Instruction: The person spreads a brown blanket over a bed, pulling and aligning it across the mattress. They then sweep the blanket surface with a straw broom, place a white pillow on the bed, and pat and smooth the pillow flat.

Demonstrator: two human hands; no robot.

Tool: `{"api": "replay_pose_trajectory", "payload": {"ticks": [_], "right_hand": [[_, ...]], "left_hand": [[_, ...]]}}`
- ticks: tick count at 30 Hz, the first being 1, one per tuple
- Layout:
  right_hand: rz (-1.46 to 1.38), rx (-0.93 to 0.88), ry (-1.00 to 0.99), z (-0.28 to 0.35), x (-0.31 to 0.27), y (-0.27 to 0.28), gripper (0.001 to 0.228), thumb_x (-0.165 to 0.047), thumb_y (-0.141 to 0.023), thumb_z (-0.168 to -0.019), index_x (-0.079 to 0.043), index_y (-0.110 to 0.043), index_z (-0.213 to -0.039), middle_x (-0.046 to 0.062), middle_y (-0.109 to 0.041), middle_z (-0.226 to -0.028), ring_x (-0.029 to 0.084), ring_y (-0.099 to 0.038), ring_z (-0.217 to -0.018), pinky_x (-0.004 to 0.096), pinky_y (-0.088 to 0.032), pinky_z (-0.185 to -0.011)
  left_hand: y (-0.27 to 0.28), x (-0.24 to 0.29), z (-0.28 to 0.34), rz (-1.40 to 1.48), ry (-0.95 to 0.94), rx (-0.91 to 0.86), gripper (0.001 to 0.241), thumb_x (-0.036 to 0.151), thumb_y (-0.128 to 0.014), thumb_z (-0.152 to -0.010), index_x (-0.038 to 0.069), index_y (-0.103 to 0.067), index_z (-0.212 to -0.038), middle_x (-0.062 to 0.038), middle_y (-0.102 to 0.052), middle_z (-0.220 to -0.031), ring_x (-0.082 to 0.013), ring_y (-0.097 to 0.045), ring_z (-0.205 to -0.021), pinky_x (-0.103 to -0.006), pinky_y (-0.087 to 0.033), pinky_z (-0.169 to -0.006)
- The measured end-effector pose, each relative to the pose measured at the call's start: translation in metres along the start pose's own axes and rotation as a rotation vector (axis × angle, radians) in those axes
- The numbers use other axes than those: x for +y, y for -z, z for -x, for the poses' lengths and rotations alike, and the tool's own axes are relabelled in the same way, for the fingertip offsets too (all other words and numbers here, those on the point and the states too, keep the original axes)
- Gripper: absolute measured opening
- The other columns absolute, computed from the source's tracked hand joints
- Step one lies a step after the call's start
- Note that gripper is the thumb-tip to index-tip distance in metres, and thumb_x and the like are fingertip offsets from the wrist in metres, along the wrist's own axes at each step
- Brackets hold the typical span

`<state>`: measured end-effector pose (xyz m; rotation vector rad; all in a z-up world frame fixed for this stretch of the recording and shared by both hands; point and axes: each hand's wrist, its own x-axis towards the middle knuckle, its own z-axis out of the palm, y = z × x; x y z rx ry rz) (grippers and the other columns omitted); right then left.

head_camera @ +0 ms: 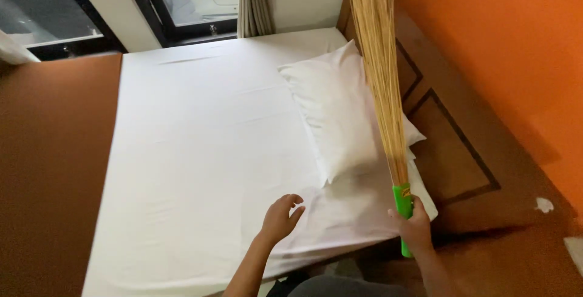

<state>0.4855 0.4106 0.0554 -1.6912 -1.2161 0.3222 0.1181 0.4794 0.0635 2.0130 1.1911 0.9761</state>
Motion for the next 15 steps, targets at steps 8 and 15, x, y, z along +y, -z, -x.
{"api": "replay_pose_trajectory", "payload": {"ticks": [8, 15], "right_hand": [[-0.054, 0.027, -0.213, -0.055, -0.031, 0.013, 0.058, -0.018, -0.078, -0.08, 0.0, -0.057, -0.131, 0.013, -0.068, -0.099, 0.025, -0.064, -0.086, 0.041, -0.054, -0.077], [0.179, 0.0, -0.275, -0.115, 0.034, 0.016, 0.057, -0.02, -0.08, -0.08, -0.004, -0.06, -0.13, 0.013, -0.072, -0.107, 0.025, -0.069, -0.096, 0.042, -0.055, -0.084]], "left_hand": [[-0.117, -0.142, -0.163, 0.228, 0.239, -0.148, 0.034, 0.029, -0.07, -0.093, 0.005, -0.065, -0.116, -0.012, -0.073, -0.114, -0.0255, -0.073, -0.094, -0.0381, -0.058, -0.083], [-0.176, -0.18, -0.235, 0.415, 0.596, -0.161, 0.061, 0.036, -0.074, -0.088, 0.005, -0.052, -0.136, -0.016, -0.07, -0.124, -0.0263, -0.067, -0.113, -0.0369, -0.055, -0.091]]}}
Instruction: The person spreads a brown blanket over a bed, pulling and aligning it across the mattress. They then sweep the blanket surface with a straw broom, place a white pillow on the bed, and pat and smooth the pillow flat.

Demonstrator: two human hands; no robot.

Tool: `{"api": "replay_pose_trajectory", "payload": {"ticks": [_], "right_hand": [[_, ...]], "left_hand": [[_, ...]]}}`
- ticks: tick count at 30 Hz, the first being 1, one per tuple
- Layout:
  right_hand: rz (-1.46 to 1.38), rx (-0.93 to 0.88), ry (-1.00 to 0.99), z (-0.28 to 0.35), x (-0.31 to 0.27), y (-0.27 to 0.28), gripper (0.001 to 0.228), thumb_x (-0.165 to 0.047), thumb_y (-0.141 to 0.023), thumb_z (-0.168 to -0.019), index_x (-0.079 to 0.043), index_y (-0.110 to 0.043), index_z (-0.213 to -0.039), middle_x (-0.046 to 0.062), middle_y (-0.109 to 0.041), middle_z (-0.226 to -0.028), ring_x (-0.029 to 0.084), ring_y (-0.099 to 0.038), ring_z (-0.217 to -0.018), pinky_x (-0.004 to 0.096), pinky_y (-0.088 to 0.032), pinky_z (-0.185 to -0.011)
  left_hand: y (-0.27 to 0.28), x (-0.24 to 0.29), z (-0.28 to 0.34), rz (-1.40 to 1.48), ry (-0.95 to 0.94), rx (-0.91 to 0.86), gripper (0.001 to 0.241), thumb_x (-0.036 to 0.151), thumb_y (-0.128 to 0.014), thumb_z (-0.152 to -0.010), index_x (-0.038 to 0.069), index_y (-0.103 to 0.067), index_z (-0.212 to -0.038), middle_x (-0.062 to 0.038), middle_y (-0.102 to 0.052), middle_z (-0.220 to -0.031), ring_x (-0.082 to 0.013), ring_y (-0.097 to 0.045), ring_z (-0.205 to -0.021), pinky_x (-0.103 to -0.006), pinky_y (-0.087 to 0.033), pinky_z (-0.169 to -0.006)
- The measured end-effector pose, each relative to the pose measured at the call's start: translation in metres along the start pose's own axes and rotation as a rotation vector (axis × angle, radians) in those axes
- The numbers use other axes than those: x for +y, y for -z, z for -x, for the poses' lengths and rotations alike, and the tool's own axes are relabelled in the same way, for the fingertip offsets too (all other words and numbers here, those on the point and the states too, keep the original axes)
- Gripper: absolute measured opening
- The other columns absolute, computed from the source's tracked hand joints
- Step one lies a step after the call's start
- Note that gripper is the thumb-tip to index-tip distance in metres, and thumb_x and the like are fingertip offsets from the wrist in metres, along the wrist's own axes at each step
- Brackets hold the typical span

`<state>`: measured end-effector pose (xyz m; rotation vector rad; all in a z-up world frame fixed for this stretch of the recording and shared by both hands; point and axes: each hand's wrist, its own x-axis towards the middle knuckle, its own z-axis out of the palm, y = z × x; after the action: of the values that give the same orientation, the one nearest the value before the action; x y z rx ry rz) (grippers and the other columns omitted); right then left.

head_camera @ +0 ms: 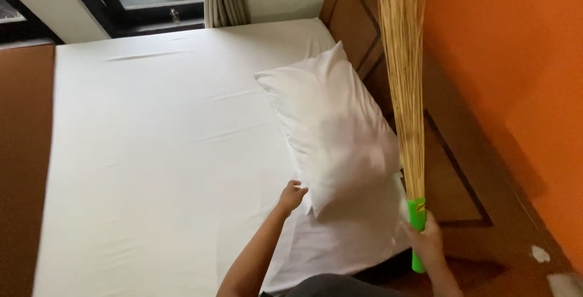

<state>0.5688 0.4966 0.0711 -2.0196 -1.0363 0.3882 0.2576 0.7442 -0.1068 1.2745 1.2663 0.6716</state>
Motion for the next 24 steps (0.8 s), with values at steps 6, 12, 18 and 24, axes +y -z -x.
{"api": "replay_pose_trajectory", "payload": {"ticks": [6, 12, 18, 24], "right_hand": [[-0.053, -0.095, -0.14, -0.096, -0.033, -0.016, 0.053, -0.019, -0.08, -0.081, -0.004, -0.059, -0.127, 0.013, -0.066, -0.1, 0.029, -0.064, -0.083, 0.048, -0.054, -0.072], [-0.094, -0.153, 0.191, -0.197, -0.03, -0.045, 0.049, -0.021, -0.081, -0.08, -0.002, -0.061, -0.121, 0.008, -0.068, -0.098, 0.022, -0.065, -0.087, 0.039, -0.054, -0.078], [0.016, -0.2, 0.374, -0.272, -0.053, -0.082, 0.051, -0.026, -0.085, -0.077, -0.001, -0.062, -0.116, 0.013, -0.072, -0.098, 0.026, -0.068, -0.088, 0.041, -0.055, -0.08], [0.146, -0.275, 0.465, -0.26, -0.064, -0.12, 0.064, -0.037, -0.083, -0.076, -0.004, -0.061, -0.126, 0.022, -0.073, -0.104, 0.04, -0.071, -0.098, 0.047, -0.055, -0.082]], "left_hand": [[-0.002, 0.063, -0.038, 0.24, 0.282, 0.077, 0.105, 0.058, -0.076, -0.078, 0.005, -0.027, -0.154, -0.02, -0.051, -0.143, -0.0328, -0.058, -0.124, -0.047, -0.054, -0.096], [-0.059, 0.064, -0.086, 0.131, 0.203, 0.271, 0.117, 0.065, -0.085, -0.08, -0.014, -0.029, -0.146, -0.033, -0.055, -0.137, -0.0386, -0.058, -0.125, -0.0403, -0.049, -0.103], [-0.061, 0.124, -0.031, 0.333, -0.033, 0.258, 0.06, 0.047, -0.073, -0.086, -0.002, -0.067, -0.121, -0.019, -0.075, -0.115, -0.0327, -0.069, -0.11, -0.041, -0.054, -0.093], [-0.011, 0.124, 0.047, 0.16, -0.12, 0.266, 0.053, 0.043, -0.069, -0.091, 0.002, -0.067, -0.125, -0.012, -0.076, -0.115, -0.0232, -0.07, -0.108, -0.0369, -0.054, -0.094]]}}
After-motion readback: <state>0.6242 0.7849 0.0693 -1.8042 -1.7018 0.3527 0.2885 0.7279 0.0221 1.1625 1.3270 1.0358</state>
